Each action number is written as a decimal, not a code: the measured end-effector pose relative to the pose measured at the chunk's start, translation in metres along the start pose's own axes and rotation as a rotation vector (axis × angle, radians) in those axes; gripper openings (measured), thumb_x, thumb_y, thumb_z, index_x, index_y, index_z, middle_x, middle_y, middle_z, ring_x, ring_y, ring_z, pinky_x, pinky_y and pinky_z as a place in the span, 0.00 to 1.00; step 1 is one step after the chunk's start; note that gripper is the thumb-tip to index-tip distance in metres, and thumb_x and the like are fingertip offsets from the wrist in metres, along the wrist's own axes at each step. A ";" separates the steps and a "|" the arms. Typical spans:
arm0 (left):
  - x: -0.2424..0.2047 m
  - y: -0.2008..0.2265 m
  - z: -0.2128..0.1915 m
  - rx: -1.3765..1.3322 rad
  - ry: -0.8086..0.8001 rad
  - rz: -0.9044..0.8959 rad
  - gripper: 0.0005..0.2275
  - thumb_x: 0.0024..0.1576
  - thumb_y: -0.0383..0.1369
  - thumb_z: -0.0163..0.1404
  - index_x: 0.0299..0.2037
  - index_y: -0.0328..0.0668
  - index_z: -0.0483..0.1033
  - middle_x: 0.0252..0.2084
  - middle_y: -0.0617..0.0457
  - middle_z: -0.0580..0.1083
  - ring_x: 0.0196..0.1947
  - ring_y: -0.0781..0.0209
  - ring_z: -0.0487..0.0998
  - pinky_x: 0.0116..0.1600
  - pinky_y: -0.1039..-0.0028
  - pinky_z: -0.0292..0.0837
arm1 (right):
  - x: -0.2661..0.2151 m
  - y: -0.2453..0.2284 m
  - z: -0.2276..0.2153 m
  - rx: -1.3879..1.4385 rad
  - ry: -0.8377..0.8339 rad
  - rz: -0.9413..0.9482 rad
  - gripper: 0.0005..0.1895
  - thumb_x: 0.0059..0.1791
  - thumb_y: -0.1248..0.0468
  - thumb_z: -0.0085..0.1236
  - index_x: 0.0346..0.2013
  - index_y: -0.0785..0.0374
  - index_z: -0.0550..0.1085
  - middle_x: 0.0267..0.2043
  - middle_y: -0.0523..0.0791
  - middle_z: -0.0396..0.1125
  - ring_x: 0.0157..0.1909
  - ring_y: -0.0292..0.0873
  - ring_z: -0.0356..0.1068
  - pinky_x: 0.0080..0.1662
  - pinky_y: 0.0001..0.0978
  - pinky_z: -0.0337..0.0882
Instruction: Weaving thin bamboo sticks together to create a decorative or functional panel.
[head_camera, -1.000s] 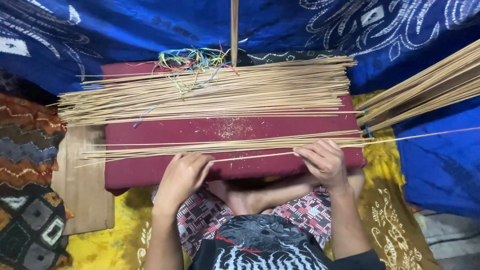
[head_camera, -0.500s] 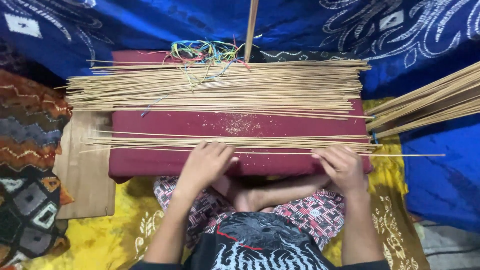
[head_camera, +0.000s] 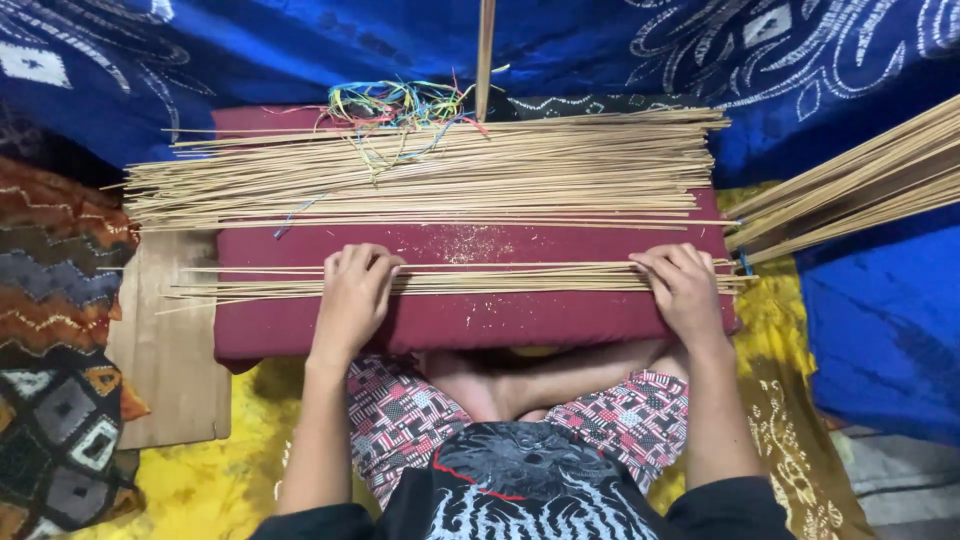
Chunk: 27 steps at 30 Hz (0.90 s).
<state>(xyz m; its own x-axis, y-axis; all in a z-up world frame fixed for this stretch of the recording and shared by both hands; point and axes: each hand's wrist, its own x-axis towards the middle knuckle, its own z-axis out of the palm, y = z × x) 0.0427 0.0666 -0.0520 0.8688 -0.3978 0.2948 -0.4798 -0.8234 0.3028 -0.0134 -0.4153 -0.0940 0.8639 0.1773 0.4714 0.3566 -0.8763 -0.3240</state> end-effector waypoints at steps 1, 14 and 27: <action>0.002 0.004 0.003 -0.086 -0.014 -0.050 0.06 0.67 0.35 0.46 0.45 0.55 0.78 0.44 0.59 0.72 0.51 0.57 0.72 0.61 0.61 0.62 | 0.005 -0.001 0.006 -0.004 -0.002 0.034 0.05 0.55 0.61 0.62 0.45 0.49 0.81 0.43 0.38 0.74 0.49 0.45 0.72 0.51 0.39 0.65; -0.012 -0.010 0.039 -0.311 0.118 -0.170 0.10 0.71 0.39 0.38 0.43 0.53 0.74 0.42 0.58 0.76 0.52 0.59 0.75 0.72 0.55 0.50 | 0.053 0.009 0.017 0.051 -0.009 0.065 0.07 0.53 0.65 0.64 0.45 0.54 0.83 0.44 0.44 0.75 0.50 0.52 0.74 0.53 0.46 0.71; -0.013 -0.012 0.046 -0.305 0.128 -0.155 0.06 0.66 0.40 0.47 0.43 0.52 0.75 0.42 0.57 0.75 0.50 0.57 0.76 0.70 0.53 0.54 | 0.067 0.030 0.033 -0.156 -0.317 0.208 0.05 0.51 0.58 0.62 0.41 0.52 0.78 0.43 0.42 0.70 0.56 0.48 0.69 0.56 0.45 0.69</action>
<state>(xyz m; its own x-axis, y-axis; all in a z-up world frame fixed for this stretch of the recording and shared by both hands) 0.0424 0.0632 -0.1010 0.9211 -0.2078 0.3292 -0.3746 -0.7038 0.6036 0.0668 -0.4149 -0.0992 0.9874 0.0971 0.1252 0.1257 -0.9611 -0.2459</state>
